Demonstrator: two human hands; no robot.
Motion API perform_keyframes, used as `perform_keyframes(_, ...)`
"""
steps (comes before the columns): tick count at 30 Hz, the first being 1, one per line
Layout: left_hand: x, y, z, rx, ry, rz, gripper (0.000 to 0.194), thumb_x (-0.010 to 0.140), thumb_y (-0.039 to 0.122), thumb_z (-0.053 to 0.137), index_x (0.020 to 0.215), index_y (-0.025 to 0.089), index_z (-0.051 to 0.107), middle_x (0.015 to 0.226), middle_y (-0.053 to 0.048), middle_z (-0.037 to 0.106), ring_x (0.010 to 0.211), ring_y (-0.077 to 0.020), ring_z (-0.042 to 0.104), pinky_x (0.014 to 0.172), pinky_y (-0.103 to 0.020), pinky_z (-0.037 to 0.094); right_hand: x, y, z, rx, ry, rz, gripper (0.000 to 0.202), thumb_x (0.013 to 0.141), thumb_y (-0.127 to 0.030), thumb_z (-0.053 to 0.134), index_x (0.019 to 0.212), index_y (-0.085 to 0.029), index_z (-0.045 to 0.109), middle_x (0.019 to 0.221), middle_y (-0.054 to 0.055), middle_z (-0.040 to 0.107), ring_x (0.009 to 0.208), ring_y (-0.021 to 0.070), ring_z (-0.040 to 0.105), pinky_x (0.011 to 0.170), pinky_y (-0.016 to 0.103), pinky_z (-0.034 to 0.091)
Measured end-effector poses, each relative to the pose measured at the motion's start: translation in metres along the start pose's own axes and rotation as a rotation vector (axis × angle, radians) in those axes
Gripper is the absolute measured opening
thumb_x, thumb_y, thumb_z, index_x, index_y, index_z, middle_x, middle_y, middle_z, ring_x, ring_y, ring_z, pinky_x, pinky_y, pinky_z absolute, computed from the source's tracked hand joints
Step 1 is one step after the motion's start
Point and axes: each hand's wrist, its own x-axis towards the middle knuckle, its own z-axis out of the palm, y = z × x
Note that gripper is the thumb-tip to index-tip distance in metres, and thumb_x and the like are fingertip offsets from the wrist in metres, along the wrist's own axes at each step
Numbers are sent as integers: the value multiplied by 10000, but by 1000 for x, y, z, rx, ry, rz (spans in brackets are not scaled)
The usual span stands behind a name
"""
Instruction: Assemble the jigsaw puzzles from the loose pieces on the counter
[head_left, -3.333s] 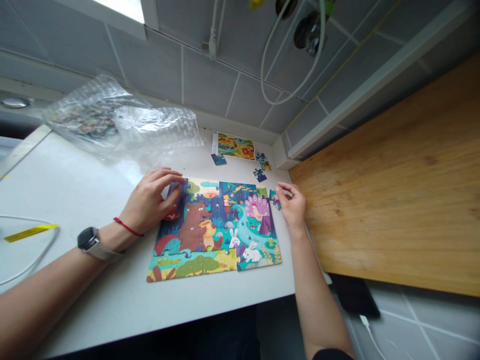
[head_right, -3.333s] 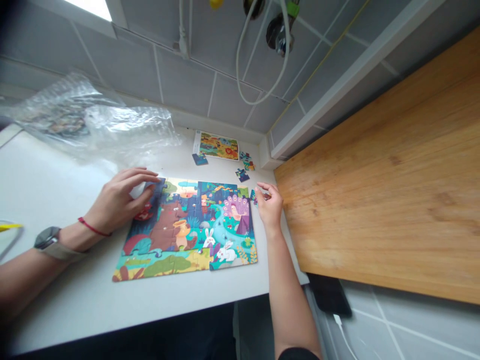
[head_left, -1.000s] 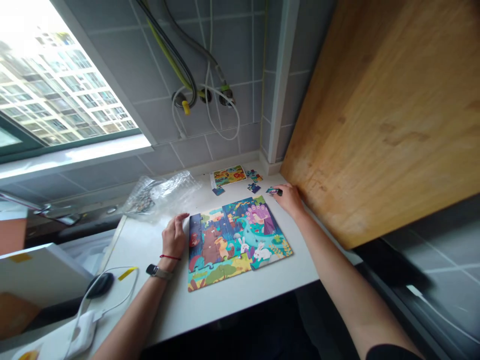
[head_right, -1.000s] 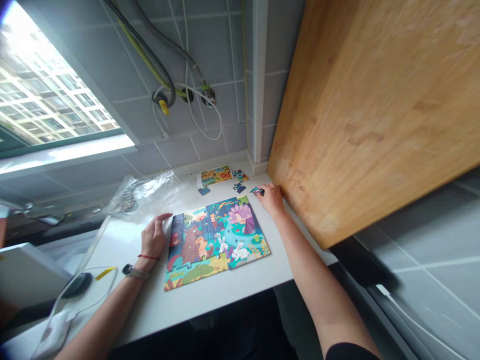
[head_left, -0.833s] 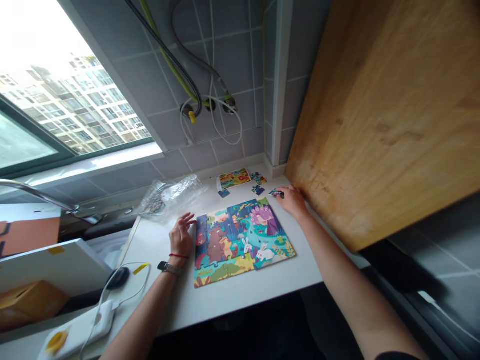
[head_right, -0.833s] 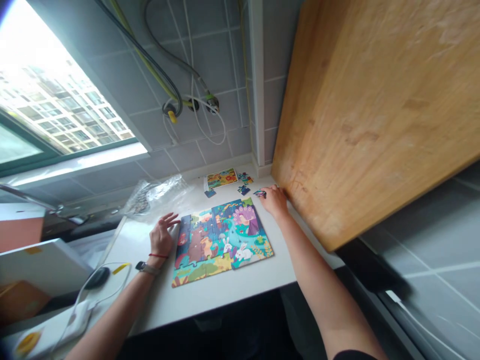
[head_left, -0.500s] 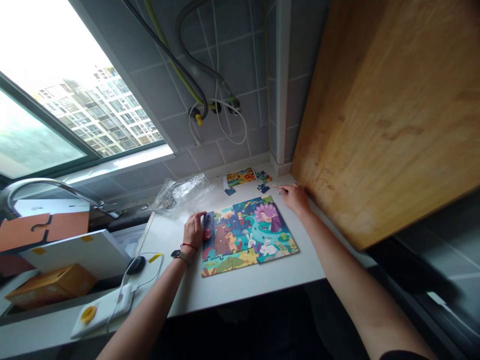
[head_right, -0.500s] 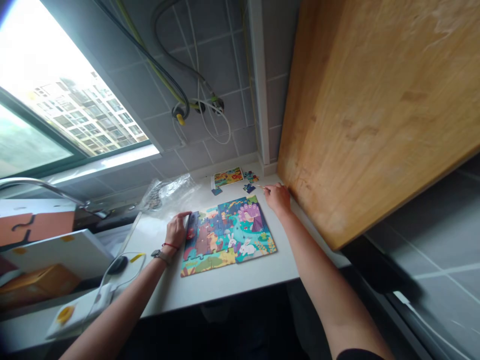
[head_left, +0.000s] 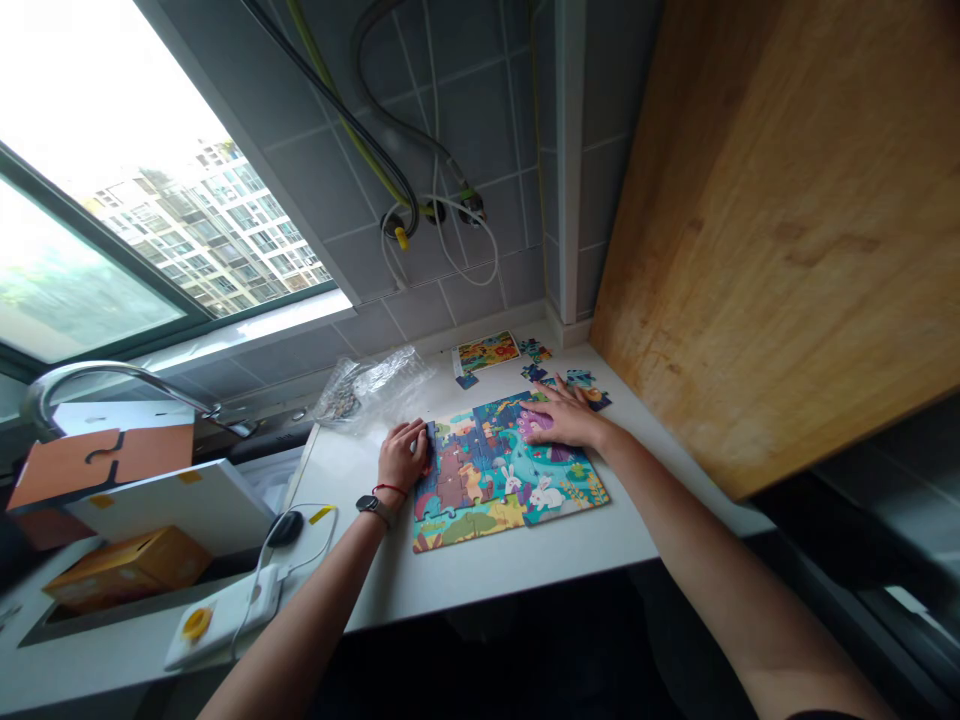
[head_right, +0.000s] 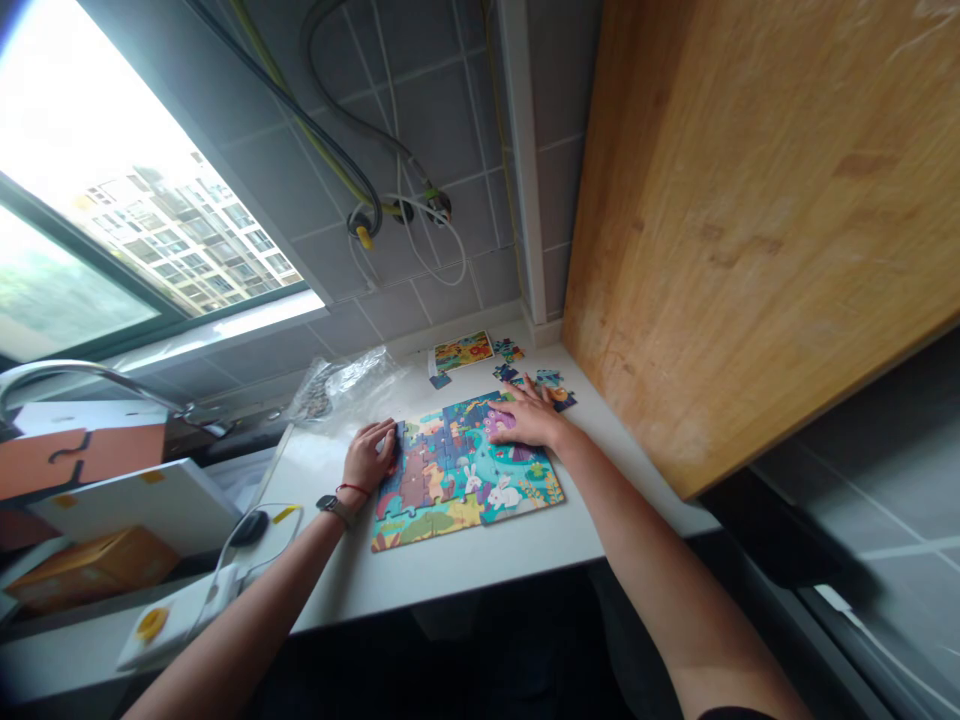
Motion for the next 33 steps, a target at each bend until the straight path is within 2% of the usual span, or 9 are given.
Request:
perform_keyframes(5,3,-7,1,-44,-19,-37,368,944,409,537,1133,266,818,1236,-70,802,1225,-332,691,1082,-540,567,2,0,0,25,8,-40,781,809,-639,825,1515,-381,614,1763,55,313,1638,491,149,1285,734,132)
perform_keyframes(11,0,-5,-4,-68,3,-54,352,954,399,578,1202,234,767,1239,-99,786,1197,-303,710,1079,-490,568,6,1,5,24,31,-37,722,854,-609,796,1514,-380,614,1735,42,371,1630,491,182,1285,739,127)
perform_keyframes(14,-1,-3,-6,-68,-3,-31,309,968,418,600,1163,242,762,1192,-102,793,1147,-302,721,1046,-491,578,8,3,6,21,32,-35,744,835,-633,802,1512,-387,616,1738,39,364,1629,497,178,1286,730,139)
perform_keyframes(19,4,-2,-4,-72,-19,23,259,997,402,595,1092,247,780,1194,-98,798,1151,-301,713,1077,-514,544,9,5,8,11,14,-35,751,850,-651,773,1523,-359,613,1753,43,326,1637,490,153,1294,718,128)
perform_keyframes(26,8,-3,-2,-69,-34,41,255,1016,385,588,1051,260,807,1198,-82,803,1136,-291,712,1075,-517,544,7,8,13,36,67,-62,723,820,-638,805,1479,-378,660,1751,39,349,1623,494,214,1291,716,159)
perform_keyframes(29,6,-1,-3,-72,-39,38,294,1035,411,562,1062,261,814,1206,-81,801,1140,-296,706,1076,-518,543,9,14,12,87,172,-78,614,872,-561,781,1441,-345,701,1716,61,422,1592,445,334,1295,634,267)
perform_keyframes(33,3,2,-5,-95,-49,35,363,1064,449,504,1107,255,807,1247,-82,787,1187,-304,686,1103,-524,519,14,32,8,124,455,0,412,965,-385,679,1346,-254,767,1455,115,678,1377,335,608,1215,479,450)
